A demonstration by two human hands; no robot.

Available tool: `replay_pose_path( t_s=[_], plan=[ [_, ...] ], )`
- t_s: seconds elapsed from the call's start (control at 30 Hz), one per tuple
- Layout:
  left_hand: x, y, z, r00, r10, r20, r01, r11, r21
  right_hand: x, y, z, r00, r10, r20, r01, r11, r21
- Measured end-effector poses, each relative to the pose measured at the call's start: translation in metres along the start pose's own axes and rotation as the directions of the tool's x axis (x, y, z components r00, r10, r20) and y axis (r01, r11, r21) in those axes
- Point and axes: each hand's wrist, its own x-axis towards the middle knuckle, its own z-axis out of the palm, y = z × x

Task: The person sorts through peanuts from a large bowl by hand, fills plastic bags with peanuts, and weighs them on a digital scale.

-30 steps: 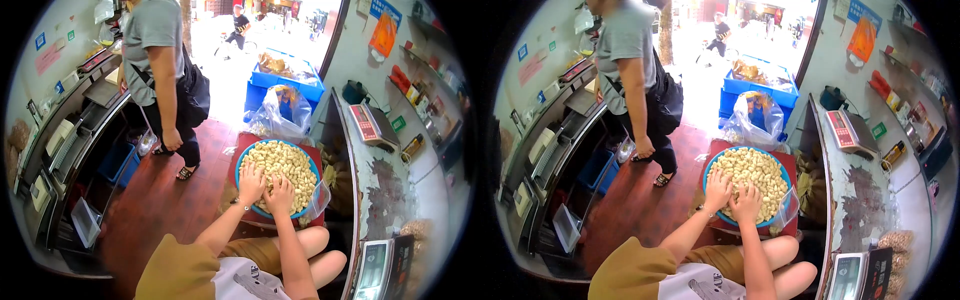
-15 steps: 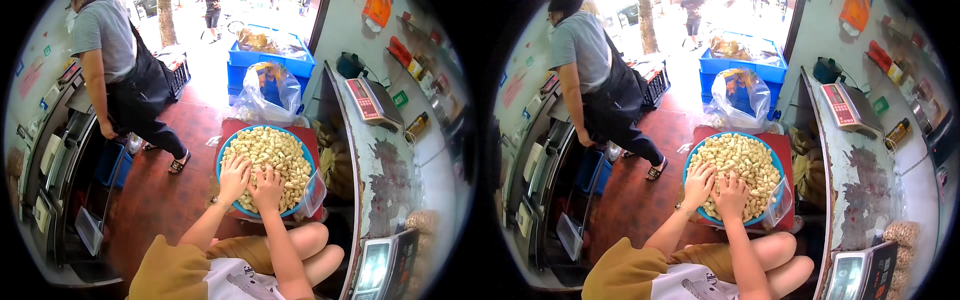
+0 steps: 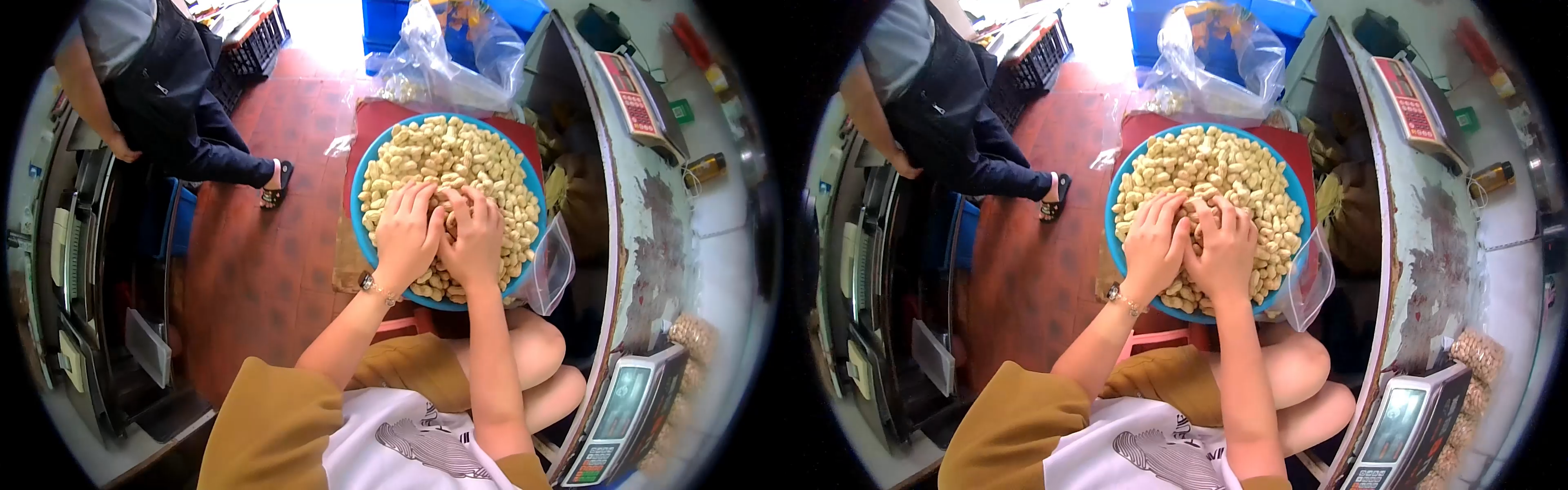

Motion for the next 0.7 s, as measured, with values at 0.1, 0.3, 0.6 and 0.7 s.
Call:
replay_pose_path(
  t_s=[0.1,0.3,0.6,0.7],
  plan=[
    [0.003,0.004,0.006,1.000,0.029,-0.006,-0.028,0.997,0.075,-0.007,-0.003,-0.001,0.995,0.097,0.035,-0.099,0.993,0.068],
    [0.005,0.006,0.016,0.996,-0.050,-0.074,0.053,0.998,0.031,-0.003,-0.002,0.013,0.962,0.264,-0.067,-0.245,0.946,0.211],
    [0.009,-0.001,0.020,0.990,-0.111,-0.091,0.101,0.990,-0.102,0.013,-0.009,0.018,0.961,0.270,-0.062,-0.251,0.943,0.219],
    [0.005,0.000,0.016,0.991,-0.122,-0.054,0.116,0.988,-0.098,0.006,-0.004,0.021,0.968,0.241,-0.070,-0.219,0.948,0.230]
  ],
)
